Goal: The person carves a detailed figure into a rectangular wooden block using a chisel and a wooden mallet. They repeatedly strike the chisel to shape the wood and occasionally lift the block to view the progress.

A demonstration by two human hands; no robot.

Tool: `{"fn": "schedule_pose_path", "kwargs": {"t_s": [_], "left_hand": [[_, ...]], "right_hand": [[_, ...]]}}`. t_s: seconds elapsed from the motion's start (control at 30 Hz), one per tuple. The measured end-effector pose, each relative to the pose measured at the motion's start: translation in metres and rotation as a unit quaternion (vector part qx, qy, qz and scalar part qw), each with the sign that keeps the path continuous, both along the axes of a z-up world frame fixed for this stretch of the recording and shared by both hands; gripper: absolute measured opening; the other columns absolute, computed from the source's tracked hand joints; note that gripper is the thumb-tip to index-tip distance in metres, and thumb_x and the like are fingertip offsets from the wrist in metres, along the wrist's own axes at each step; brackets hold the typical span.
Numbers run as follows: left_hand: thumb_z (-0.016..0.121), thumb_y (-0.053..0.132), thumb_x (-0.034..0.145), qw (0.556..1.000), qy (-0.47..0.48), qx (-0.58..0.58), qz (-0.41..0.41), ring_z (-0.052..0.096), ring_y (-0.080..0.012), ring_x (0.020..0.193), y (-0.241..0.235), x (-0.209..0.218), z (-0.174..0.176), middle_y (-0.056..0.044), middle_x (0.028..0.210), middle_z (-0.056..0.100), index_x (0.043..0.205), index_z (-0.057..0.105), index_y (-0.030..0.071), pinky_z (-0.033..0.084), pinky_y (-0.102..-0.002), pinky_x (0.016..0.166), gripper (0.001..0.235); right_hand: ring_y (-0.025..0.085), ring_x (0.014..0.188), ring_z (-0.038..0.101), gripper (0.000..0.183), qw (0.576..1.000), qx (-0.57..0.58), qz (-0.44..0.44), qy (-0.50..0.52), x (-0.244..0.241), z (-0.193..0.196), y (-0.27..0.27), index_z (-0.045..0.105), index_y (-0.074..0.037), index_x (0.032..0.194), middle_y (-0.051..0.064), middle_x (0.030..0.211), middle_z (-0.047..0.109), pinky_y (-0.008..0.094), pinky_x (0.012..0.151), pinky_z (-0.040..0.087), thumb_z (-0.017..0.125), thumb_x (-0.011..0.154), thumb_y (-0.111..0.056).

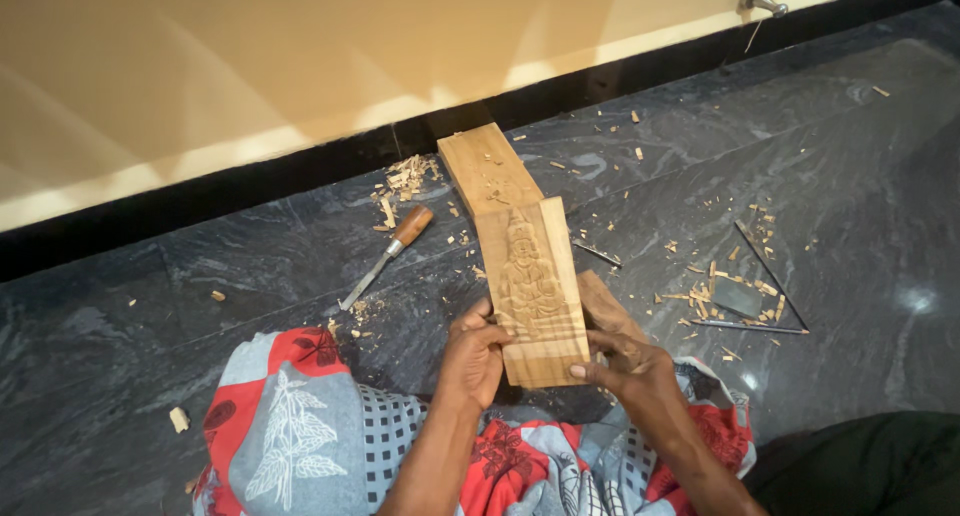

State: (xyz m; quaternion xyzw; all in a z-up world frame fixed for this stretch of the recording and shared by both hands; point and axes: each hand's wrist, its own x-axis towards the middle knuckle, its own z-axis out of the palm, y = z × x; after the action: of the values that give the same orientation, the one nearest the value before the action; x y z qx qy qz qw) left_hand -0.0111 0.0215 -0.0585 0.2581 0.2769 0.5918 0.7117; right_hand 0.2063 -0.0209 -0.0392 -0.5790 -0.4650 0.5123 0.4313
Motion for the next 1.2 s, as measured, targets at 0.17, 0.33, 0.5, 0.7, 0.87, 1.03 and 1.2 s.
{"fn": "schedule_pose_path", "kwargs": {"t_s": [0.17,0.33,0.5,0.7,0.87,1.03,1.2], "left_hand": [[0.047,-0.014,0.074,0.999,0.023,-0.032,0.002,0.072,-0.0243,0.098,0.004,0.0,-0.016,-0.018,0.11,0.074,0.119,0.066,-0.009,0.056,-0.034,0.092,0.048],[0.048,-0.014,0.074,0.985,0.111,-0.129,-0.001,0.073,-0.027,0.088,0.016,0.003,-0.05,-0.018,0.102,0.075,0.112,0.069,-0.007,0.06,-0.037,0.08,0.044],[0.053,-0.005,0.078,0.918,0.365,-0.154,0.003,0.071,-0.0239,0.076,0.018,0.001,-0.075,-0.014,0.088,0.075,0.102,0.074,-0.004,0.056,-0.038,0.066,0.032],[0.057,-0.002,0.073,0.85,0.513,-0.123,0.004,0.072,-0.0247,0.072,0.017,-0.001,-0.086,-0.017,0.081,0.075,0.098,0.075,-0.004,0.055,-0.039,0.066,0.031],[0.064,0.002,0.072,0.818,0.569,-0.088,-0.013,0.075,-0.0274,0.077,0.023,-0.004,-0.092,-0.018,0.087,0.077,0.101,0.077,0.002,0.057,-0.039,0.07,0.031],[0.067,0.01,0.078,0.709,0.703,-0.054,-0.031,0.074,-0.036,0.093,0.032,-0.009,-0.083,-0.019,0.1,0.077,0.099,0.079,0.01,0.058,-0.044,0.081,0.024],[0.07,0.015,0.077,0.714,0.699,-0.042,-0.007,0.071,-0.0374,0.099,0.026,-0.008,-0.053,-0.019,0.103,0.075,0.11,0.076,0.016,0.056,-0.046,0.085,0.033]], "right_hand": [[0.023,0.086,0.073,0.063,0.994,-0.069,0.011,-0.083,-0.004,0.009,-0.002,0.07,0.004,0.128,0.021,0.1,0.082,0.035,0.08,0.056,0.086,0.071,-0.015],[0.021,0.095,0.076,0.055,0.993,-0.079,0.05,-0.074,-0.011,0.0,0.002,0.071,0.01,0.119,0.017,0.103,0.082,0.032,0.088,0.056,0.086,0.072,-0.017],[0.021,0.093,0.075,0.049,0.988,-0.092,0.073,-0.1,-0.009,-0.018,0.006,0.074,0.009,0.113,0.016,0.102,0.083,0.031,0.087,0.055,0.086,0.073,-0.017],[0.019,0.076,0.06,0.047,0.97,-0.133,0.085,-0.186,0.0,-0.047,0.01,0.076,0.013,0.098,0.02,0.087,0.076,0.035,0.071,0.049,0.092,0.076,-0.025],[0.013,0.065,0.054,0.032,0.976,-0.132,0.122,-0.126,0.001,-0.066,0.014,0.08,0.004,0.088,0.004,0.076,0.07,0.031,0.062,0.046,0.089,0.075,-0.024],[0.009,0.064,0.062,0.027,0.983,-0.075,0.127,-0.105,-0.006,-0.055,0.013,0.079,-0.003,0.085,-0.002,0.072,0.075,0.03,0.062,0.052,0.088,0.069,-0.024],[0.027,0.064,0.063,0.043,0.915,-0.012,0.162,-0.37,-0.022,-0.029,0.007,0.078,-0.007,0.078,0.014,0.067,0.069,0.042,0.064,0.051,0.082,0.078,-0.049]]}}
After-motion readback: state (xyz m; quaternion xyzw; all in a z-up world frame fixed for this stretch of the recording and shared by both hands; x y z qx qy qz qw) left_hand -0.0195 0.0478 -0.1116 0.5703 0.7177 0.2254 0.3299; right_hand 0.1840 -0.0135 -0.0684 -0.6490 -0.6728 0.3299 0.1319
